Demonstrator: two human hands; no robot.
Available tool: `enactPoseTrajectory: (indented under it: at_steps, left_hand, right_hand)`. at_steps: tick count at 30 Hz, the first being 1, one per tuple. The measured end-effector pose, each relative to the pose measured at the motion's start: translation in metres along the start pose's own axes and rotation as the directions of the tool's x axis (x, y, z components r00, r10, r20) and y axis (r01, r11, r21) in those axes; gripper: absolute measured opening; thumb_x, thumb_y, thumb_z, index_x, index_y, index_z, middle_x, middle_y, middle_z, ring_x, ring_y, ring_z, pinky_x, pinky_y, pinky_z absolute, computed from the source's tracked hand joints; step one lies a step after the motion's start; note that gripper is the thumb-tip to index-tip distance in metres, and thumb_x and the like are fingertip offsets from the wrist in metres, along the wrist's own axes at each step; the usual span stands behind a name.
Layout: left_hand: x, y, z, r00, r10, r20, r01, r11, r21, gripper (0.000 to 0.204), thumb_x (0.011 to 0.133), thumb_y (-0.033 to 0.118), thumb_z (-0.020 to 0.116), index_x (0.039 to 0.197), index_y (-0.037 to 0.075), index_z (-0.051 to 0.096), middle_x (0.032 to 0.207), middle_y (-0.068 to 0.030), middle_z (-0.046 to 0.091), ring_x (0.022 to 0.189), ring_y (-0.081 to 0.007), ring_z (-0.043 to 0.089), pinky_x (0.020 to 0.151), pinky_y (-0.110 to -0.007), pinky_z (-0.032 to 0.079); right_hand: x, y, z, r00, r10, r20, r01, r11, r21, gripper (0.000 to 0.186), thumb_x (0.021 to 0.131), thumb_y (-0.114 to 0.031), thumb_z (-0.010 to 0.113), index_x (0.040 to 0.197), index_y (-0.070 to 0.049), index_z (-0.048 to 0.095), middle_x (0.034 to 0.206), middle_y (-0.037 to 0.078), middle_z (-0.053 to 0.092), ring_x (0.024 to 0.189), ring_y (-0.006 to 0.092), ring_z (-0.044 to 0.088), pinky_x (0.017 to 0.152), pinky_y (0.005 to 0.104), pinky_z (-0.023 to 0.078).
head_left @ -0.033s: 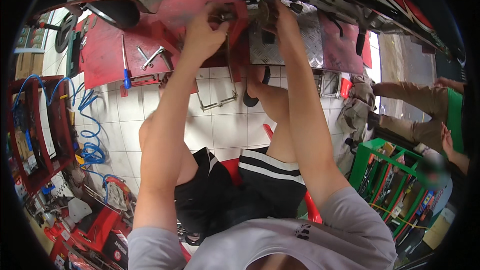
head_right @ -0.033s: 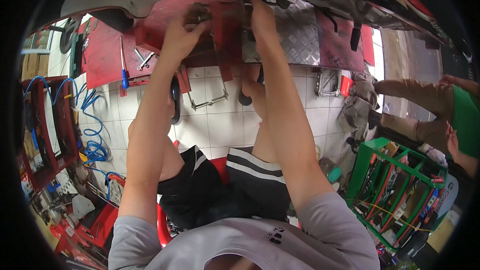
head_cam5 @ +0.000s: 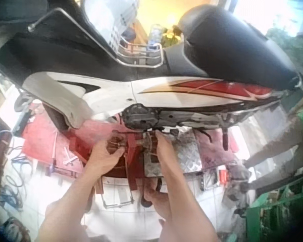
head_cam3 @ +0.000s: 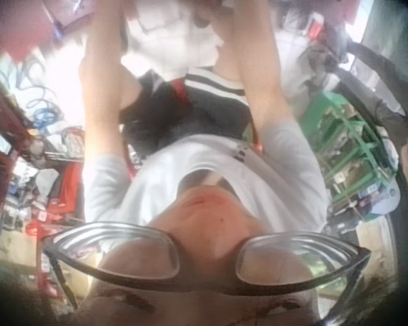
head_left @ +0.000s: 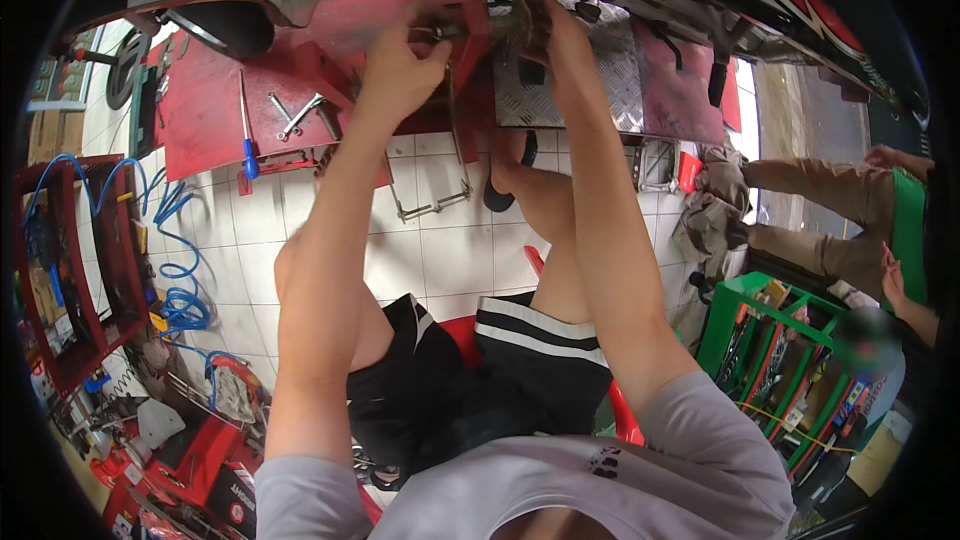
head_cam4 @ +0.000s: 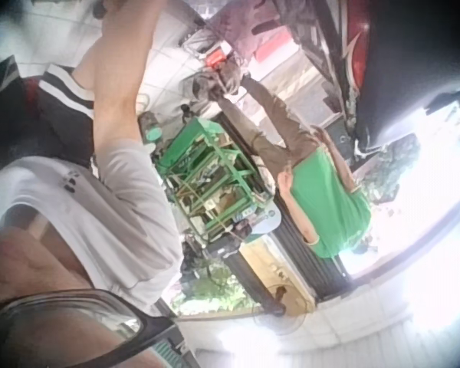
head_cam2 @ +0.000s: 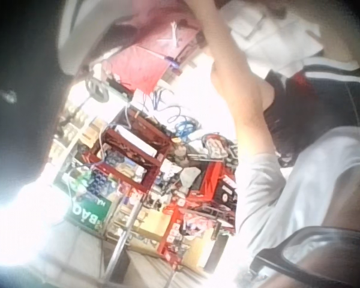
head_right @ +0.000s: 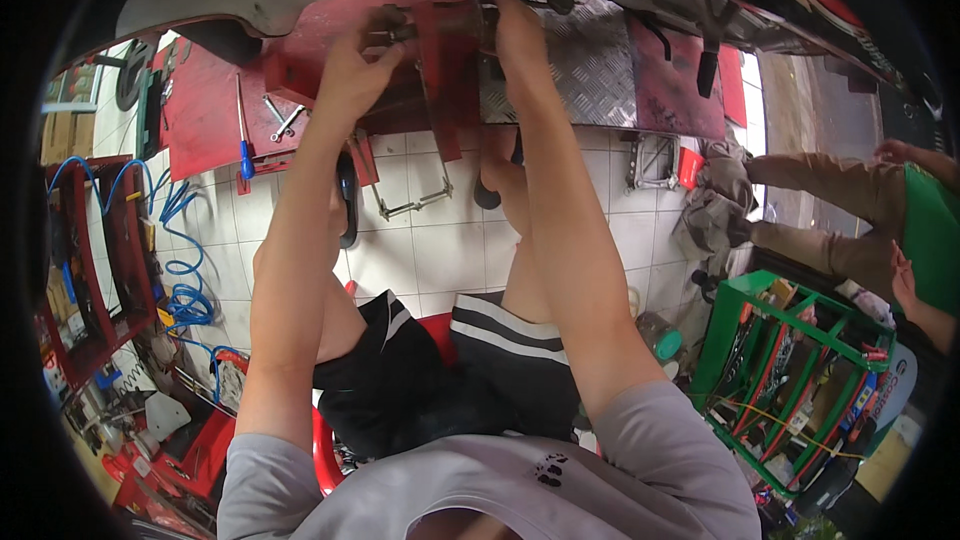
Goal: The person sits on a stool and works on the underside of a motorcycle elevated on a red lift. They use a wrench to tighten bolts on the motorcycle's frame and handle various metal components and tools on the lift platform.
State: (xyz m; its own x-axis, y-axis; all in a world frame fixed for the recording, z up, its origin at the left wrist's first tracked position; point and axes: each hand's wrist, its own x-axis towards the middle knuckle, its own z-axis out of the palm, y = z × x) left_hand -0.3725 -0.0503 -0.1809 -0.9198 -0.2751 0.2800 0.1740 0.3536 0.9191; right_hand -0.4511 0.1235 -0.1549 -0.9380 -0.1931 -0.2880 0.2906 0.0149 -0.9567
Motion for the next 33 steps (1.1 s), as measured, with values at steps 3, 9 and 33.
enactPoseTrajectory:
  at_steps: [3, 9, 33]
  left_hand:
    - [0.003, 0.011, -0.001, 0.95, -0.304, 0.074, 0.307, 0.951, -0.03, 0.031, 0.089, 0.03, 0.059, 0.101, 0.002, 0.063, 0.087, -0.0109, 0.068, 0.083, -0.0209, 0.066, 0.074, -0.032, 0.051]
    - [0.002, 0.003, 0.004, 0.998, -0.048, -0.027, 0.05, 0.997, 0.064, 0.031, 0.092, 0.029, 0.055, 0.098, 0.0, 0.066, 0.078, -0.0108, 0.067, 0.072, -0.0171, 0.065, 0.068, -0.03, 0.049]
    - [0.0, 0.005, 0.004, 0.986, -0.106, -0.125, 0.112, 0.993, 0.043, 0.033, 0.087, 0.029, 0.062, 0.105, 0.001, 0.065, 0.082, -0.0099, 0.069, 0.078, -0.0187, 0.065, 0.074, -0.031, 0.049]
  right_hand:
    - [0.001, 0.001, -0.003, 1.0, 0.006, -0.004, -0.006, 1.0, -0.006, 0.042, 0.099, -0.036, 0.037, 0.115, -0.004, 0.059, 0.103, 0.006, 0.065, 0.089, 0.0166, 0.062, 0.078, 0.031, 0.049]
    - [0.002, 0.003, -0.002, 1.0, -0.022, 0.014, 0.022, 0.999, -0.05, 0.042, 0.099, -0.037, 0.036, 0.115, -0.005, 0.058, 0.101, 0.005, 0.065, 0.088, 0.0159, 0.062, 0.076, 0.0302, 0.049]
    - [-0.002, -0.001, 0.006, 0.998, -0.039, -0.045, 0.038, 0.999, -0.022, 0.044, 0.096, -0.038, 0.04, 0.124, -0.007, 0.054, 0.106, 0.008, 0.064, 0.091, 0.0181, 0.061, 0.078, 0.033, 0.049]
